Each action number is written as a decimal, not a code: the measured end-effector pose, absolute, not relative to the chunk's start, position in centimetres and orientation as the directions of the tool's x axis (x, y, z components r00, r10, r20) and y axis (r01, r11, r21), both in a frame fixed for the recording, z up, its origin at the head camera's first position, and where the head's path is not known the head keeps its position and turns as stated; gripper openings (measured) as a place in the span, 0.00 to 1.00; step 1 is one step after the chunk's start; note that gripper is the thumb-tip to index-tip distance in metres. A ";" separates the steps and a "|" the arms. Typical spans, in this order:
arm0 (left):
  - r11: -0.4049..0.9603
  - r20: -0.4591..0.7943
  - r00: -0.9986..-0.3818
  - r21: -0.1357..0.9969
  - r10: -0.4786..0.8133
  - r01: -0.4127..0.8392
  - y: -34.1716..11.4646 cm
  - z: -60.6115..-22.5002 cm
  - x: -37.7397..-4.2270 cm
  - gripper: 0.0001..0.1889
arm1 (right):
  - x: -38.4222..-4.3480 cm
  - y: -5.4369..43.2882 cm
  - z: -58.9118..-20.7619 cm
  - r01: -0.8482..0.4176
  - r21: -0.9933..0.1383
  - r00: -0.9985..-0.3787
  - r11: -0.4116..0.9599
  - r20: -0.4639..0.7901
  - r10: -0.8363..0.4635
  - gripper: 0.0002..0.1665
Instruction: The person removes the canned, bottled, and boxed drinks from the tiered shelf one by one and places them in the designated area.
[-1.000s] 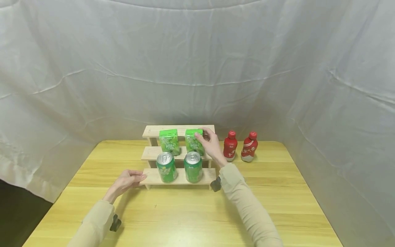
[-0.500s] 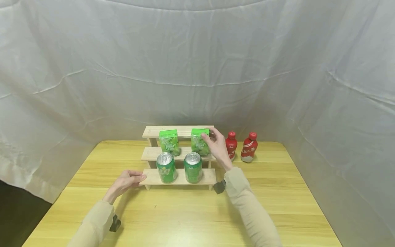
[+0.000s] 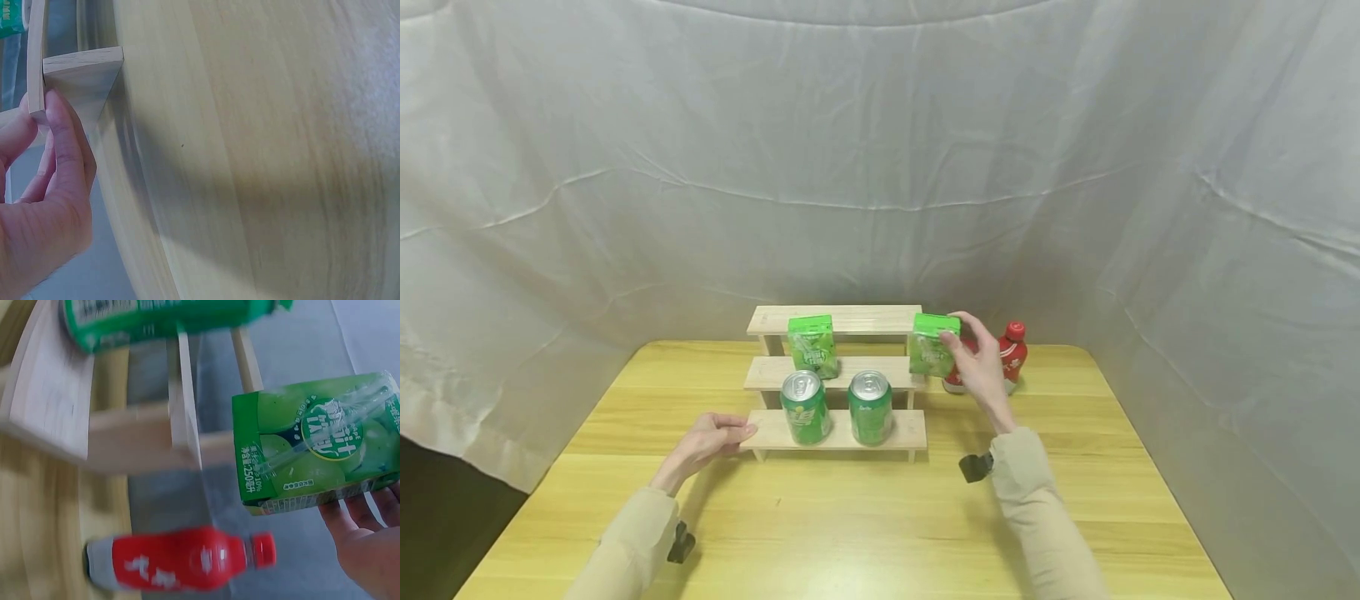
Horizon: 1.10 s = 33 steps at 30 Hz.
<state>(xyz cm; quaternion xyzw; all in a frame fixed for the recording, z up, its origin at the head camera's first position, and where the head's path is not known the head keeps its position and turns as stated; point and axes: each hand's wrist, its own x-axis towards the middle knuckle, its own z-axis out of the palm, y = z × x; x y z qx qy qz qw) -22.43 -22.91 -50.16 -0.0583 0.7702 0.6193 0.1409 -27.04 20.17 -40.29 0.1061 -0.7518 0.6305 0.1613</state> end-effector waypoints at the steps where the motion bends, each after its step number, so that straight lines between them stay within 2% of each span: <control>1: 0.225 -0.288 -0.954 0.938 0.087 -0.263 -22.9 -50.2 -22.4 0.24 | -27.0 20.7 -40.4 -0.368 -0.911 -0.923 0.186 0.383 0.051 0.24; 10: 0.214 -0.282 -0.955 0.943 0.097 -0.257 -23.0 -50.1 -22.3 0.25 | -26.2 25.3 -42.0 -0.394 -0.884 -0.899 0.252 0.428 0.097 0.22; 19: 0.215 -0.286 -0.954 0.941 0.094 -0.261 -22.9 -50.1 -22.2 0.25 | -25.8 28.2 -44.3 -0.333 -0.903 -0.898 0.273 0.392 0.200 0.22; 33: 0.206 -0.286 -0.954 0.943 0.091 -0.263 -22.9 -50.2 -22.4 0.23 | -25.9 31.6 -48.1 -0.266 -0.879 -0.922 0.395 0.352 0.162 0.23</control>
